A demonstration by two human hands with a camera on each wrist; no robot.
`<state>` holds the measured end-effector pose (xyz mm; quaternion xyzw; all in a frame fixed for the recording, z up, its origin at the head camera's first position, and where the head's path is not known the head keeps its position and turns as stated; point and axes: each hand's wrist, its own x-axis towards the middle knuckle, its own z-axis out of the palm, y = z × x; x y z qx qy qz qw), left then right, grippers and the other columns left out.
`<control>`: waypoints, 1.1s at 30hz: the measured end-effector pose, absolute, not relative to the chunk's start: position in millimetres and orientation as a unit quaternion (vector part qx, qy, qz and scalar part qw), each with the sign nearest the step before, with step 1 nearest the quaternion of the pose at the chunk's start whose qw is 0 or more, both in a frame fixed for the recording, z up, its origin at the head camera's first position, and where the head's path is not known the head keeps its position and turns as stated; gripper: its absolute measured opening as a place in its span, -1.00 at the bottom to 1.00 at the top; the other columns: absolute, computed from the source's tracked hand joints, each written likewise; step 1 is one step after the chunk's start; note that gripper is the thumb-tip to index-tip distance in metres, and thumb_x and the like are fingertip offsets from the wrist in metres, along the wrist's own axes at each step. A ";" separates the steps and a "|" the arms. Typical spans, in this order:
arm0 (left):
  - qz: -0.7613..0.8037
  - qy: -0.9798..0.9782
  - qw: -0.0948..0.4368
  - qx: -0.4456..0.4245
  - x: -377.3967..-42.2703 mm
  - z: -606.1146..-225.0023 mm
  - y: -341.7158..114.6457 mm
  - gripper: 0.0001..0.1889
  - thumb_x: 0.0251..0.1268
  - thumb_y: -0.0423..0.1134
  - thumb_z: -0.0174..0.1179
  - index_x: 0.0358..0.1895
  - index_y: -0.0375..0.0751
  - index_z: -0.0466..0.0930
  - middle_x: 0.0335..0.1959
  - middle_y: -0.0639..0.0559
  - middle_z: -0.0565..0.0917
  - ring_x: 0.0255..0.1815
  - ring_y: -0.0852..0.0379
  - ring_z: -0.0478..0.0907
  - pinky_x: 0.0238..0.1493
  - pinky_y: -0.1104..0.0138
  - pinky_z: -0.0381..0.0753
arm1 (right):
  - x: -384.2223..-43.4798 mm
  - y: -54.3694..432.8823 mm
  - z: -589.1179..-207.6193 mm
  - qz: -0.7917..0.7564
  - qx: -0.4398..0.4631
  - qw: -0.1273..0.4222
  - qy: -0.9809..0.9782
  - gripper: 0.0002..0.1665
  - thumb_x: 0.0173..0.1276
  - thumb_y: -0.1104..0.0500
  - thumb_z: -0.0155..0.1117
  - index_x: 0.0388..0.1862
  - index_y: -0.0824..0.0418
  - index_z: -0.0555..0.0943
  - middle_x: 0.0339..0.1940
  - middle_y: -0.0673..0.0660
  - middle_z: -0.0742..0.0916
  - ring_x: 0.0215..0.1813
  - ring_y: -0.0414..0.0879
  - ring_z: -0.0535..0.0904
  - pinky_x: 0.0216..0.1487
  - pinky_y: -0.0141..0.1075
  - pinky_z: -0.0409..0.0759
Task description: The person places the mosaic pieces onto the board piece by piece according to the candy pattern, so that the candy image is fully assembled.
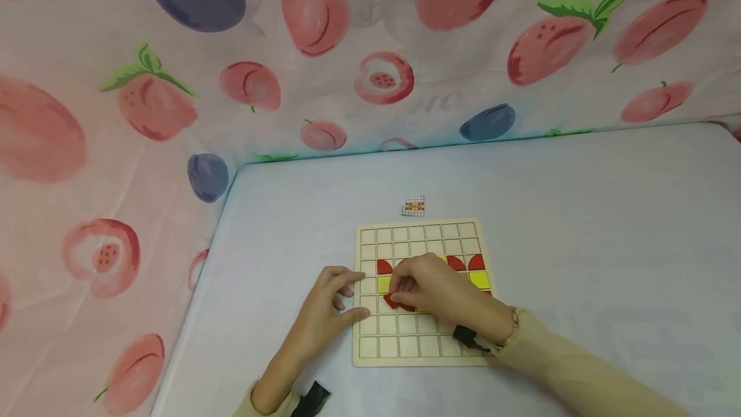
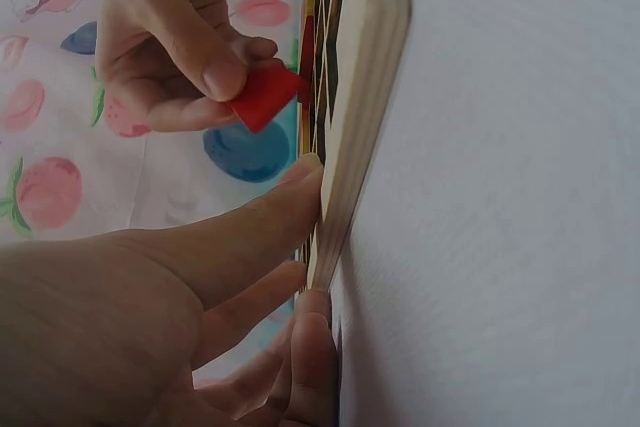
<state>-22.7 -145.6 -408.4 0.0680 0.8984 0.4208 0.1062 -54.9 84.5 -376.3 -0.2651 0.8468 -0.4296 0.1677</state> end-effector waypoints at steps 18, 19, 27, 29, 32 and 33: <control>0.416 0.901 0.105 0.069 -22.9 -407.3 -146.5 -0.44 0.02 -0.31 0.52 0.18 -0.06 0.61 0.16 0.05 0.45 -0.24 0.19 0.44 -0.22 0.43 0.53 | -56.3 66.1 -380.2 -0.350 -0.256 0.160 0.887 -0.74 0.20 0.28 0.49 -0.57 0.08 0.59 -0.63 -0.13 0.55 -0.52 -0.26 0.44 -0.46 -0.45 0.48; 0.416 0.901 0.105 0.068 -23.0 -407.1 -146.4 -0.44 0.02 -0.31 0.52 0.18 -0.06 0.61 0.16 0.04 0.45 -0.24 0.19 0.44 -0.22 0.43 0.53 | -56.2 65.7 -380.1 -0.346 -0.257 0.161 0.888 -0.74 0.20 0.28 0.49 -0.57 0.09 0.59 -0.63 -0.13 0.55 -0.52 -0.26 0.44 -0.46 -0.44 0.48; 0.418 0.899 0.107 0.070 -22.7 -406.0 -145.0 -0.44 0.03 -0.33 0.51 0.18 -0.10 0.60 0.16 0.03 0.45 -0.25 0.19 0.43 -0.22 0.43 0.52 | -55.6 64.4 -380.4 -0.335 -0.265 0.159 0.890 -0.75 0.21 0.30 0.48 -0.57 0.11 0.61 -0.61 -0.11 0.56 -0.51 -0.25 0.44 -0.47 -0.44 0.47; 0.418 0.899 0.109 0.070 -22.5 -406.1 -144.8 -0.44 0.03 -0.33 0.51 0.18 -0.10 0.60 0.16 0.02 0.45 -0.25 0.19 0.43 -0.22 0.43 0.51 | -55.6 64.5 -381.1 -0.334 -0.270 0.157 0.889 -0.76 0.21 0.31 0.47 -0.57 0.11 0.61 -0.61 -0.11 0.56 -0.50 -0.25 0.44 -0.46 -0.44 0.47; 0.417 0.899 0.109 0.072 -22.2 -406.1 -144.7 -0.44 0.03 -0.33 0.51 0.18 -0.10 0.60 0.16 0.02 0.45 -0.25 0.18 0.43 -0.22 0.43 0.51 | -55.2 65.1 -381.8 -0.332 -0.275 0.152 0.889 -0.77 0.21 0.29 0.48 -0.56 0.09 0.62 -0.60 -0.13 0.56 -0.50 -0.26 0.44 -0.46 -0.45 0.48; 0.417 0.899 0.109 0.072 -22.1 -406.2 -144.7 -0.44 0.03 -0.33 0.51 0.18 -0.10 0.60 0.16 0.03 0.45 -0.25 0.18 0.43 -0.22 0.43 0.51 | -54.9 65.4 -381.9 -0.332 -0.275 0.151 0.890 -0.77 0.21 0.28 0.48 -0.55 0.09 0.62 -0.59 -0.13 0.56 -0.50 -0.26 0.44 -0.45 -0.45 0.48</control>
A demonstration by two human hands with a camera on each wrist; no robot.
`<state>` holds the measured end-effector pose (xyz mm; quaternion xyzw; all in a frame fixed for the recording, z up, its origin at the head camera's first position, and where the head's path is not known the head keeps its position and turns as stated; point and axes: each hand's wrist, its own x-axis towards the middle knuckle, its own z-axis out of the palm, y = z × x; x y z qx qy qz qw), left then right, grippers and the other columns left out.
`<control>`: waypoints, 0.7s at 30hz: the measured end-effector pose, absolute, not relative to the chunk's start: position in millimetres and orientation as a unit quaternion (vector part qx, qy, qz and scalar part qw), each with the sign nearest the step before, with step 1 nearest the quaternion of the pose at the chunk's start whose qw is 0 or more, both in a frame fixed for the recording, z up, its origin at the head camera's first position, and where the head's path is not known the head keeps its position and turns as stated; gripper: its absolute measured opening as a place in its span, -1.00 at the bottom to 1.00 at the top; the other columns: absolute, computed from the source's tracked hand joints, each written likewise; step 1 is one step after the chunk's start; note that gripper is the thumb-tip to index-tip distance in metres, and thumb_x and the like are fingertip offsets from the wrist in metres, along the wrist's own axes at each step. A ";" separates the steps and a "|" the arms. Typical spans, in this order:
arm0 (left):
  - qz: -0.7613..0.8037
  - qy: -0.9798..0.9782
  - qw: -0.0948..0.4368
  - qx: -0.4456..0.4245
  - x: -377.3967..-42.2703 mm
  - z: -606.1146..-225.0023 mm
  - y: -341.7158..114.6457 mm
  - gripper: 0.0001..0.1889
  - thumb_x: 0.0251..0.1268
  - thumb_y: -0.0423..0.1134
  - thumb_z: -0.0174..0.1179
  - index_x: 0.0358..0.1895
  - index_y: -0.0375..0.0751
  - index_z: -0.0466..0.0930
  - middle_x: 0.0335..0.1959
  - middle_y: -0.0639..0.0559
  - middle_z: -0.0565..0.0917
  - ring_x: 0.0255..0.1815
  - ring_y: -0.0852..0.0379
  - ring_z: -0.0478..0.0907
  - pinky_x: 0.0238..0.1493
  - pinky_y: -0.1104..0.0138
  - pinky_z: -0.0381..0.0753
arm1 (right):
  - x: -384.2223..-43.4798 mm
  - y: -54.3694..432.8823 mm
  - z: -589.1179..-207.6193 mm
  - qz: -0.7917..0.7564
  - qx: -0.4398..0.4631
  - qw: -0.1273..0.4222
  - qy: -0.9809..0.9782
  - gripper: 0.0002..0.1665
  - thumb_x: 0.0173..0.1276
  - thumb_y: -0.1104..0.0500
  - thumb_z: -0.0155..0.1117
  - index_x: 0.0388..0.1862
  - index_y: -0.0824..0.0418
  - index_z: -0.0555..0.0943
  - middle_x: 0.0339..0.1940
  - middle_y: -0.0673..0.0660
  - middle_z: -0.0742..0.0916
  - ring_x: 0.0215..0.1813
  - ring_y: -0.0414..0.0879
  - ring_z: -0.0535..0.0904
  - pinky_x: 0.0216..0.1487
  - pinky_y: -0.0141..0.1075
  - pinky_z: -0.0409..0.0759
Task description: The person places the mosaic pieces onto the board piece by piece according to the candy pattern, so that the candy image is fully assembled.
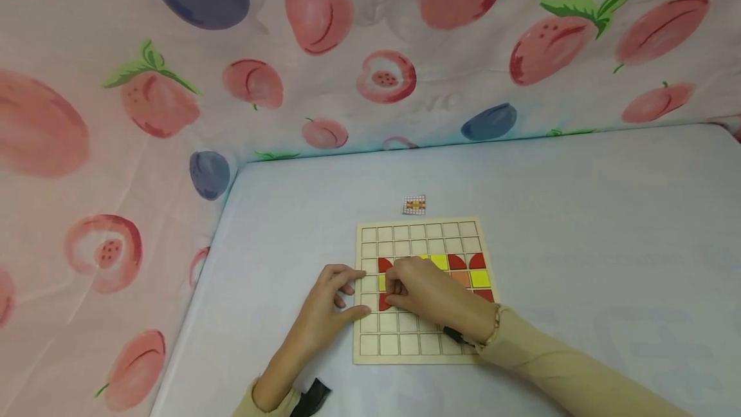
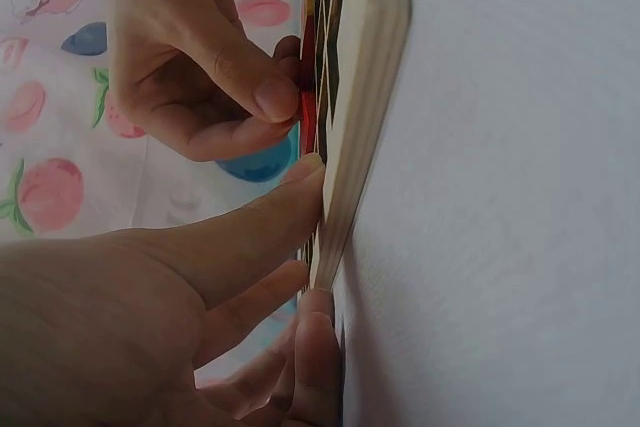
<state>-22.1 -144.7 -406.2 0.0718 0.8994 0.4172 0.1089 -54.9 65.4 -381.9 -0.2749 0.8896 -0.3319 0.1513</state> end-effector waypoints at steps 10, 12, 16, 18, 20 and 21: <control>0.415 0.900 0.104 0.081 -21.3 -407.6 -146.1 -0.44 0.04 -0.31 0.51 0.18 -0.09 0.60 0.18 0.02 0.45 -0.23 0.17 0.44 -0.22 0.43 0.53 | -52.4 67.3 -383.5 -0.328 -0.279 0.144 0.891 -0.77 0.24 0.25 0.47 -0.53 0.06 0.60 -0.57 -0.15 0.55 -0.49 -0.27 0.43 -0.45 -0.45 0.48; 0.412 0.901 0.106 0.079 -20.9 -407.1 -146.5 -0.44 0.04 -0.31 0.51 0.19 -0.08 0.60 0.18 0.03 0.45 -0.23 0.18 0.44 -0.21 0.43 0.52 | -51.1 68.7 -382.6 -0.325 -0.285 0.136 0.892 -0.78 0.25 0.22 0.46 -0.51 0.05 0.59 -0.55 -0.16 0.54 -0.48 -0.28 0.43 -0.43 -0.46 0.48; 0.410 0.902 0.109 0.081 -20.5 -404.6 -147.2 -0.47 0.08 -0.29 0.49 0.19 -0.07 0.59 0.18 0.03 0.44 -0.22 0.18 0.43 -0.20 0.41 0.52 | -49.0 75.6 -377.8 -0.307 -0.299 0.115 0.896 -0.84 0.27 0.18 0.44 -0.43 0.04 0.60 -0.47 -0.16 0.56 -0.43 -0.28 0.44 -0.36 -0.44 0.49; 0.408 0.903 0.111 0.081 -20.5 -402.9 -147.1 -0.49 0.11 -0.27 0.48 0.18 -0.06 0.60 0.17 0.04 0.44 -0.21 0.17 0.43 -0.20 0.41 0.51 | -48.3 80.6 -374.1 -0.294 -0.304 0.101 0.901 -0.89 0.29 0.15 0.43 -0.37 0.04 0.63 -0.41 -0.15 0.59 -0.37 -0.27 0.45 -0.30 -0.42 0.52; 0.402 0.906 0.107 0.082 -20.6 -400.3 -146.3 -0.51 0.13 -0.24 0.47 0.17 -0.05 0.61 0.17 0.07 0.45 -0.22 0.17 0.43 -0.20 0.40 0.51 | -47.6 85.7 -370.4 -0.279 -0.308 0.079 0.906 -0.92 0.30 0.13 0.42 -0.30 0.04 0.66 -0.33 -0.12 0.63 -0.30 -0.25 0.47 -0.25 -0.40 0.57; 0.397 0.908 0.104 0.083 -20.5 -398.8 -145.6 -0.52 0.15 -0.23 0.46 0.17 -0.05 0.61 0.17 0.08 0.46 -0.21 0.18 0.44 -0.20 0.39 0.51 | -47.2 88.2 -368.7 -0.277 -0.310 0.067 0.907 -0.91 0.30 0.12 0.43 -0.27 0.06 0.67 -0.29 -0.10 0.64 -0.26 -0.24 0.49 -0.21 -0.39 0.59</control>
